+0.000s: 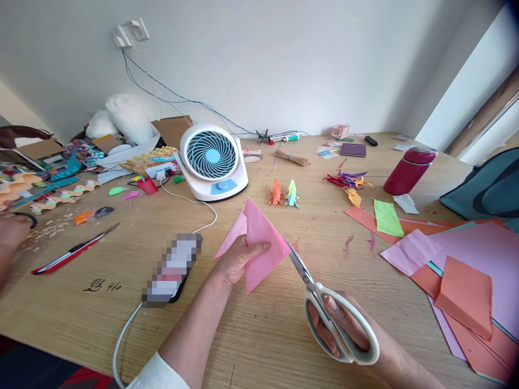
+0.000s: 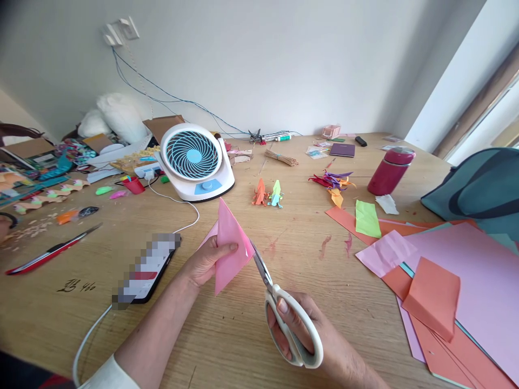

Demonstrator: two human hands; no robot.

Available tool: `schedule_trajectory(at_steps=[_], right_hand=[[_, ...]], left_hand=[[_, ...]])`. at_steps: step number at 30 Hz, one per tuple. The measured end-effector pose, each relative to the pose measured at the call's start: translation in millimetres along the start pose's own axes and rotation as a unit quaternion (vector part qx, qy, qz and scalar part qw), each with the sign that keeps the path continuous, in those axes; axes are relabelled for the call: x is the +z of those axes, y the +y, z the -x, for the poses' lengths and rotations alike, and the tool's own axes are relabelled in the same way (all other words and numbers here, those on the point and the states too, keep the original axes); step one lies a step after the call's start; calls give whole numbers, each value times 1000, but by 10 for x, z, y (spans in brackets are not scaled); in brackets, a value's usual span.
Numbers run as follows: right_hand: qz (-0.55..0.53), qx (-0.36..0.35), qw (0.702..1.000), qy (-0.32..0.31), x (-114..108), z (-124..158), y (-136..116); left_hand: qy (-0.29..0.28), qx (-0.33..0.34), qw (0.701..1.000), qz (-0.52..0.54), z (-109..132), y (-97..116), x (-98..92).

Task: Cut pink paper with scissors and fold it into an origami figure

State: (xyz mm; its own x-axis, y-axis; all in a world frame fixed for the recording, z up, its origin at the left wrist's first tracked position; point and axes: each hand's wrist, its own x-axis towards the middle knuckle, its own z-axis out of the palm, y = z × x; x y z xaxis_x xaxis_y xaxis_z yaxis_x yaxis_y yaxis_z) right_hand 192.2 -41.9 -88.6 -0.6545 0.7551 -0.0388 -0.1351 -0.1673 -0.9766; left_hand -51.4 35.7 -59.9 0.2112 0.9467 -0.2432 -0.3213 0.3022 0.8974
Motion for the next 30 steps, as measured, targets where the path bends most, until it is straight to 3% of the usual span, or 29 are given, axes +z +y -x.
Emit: schedule_trajectory(at_steps=[9,30], right_hand=[[52,41,998,4,49,-11,-185],[64,29,997,22,61,-21,-180]], left_hand=[[-9,2,1000,-12,32,24,9],[-68,-12,996,-62,49,-12,-16]])
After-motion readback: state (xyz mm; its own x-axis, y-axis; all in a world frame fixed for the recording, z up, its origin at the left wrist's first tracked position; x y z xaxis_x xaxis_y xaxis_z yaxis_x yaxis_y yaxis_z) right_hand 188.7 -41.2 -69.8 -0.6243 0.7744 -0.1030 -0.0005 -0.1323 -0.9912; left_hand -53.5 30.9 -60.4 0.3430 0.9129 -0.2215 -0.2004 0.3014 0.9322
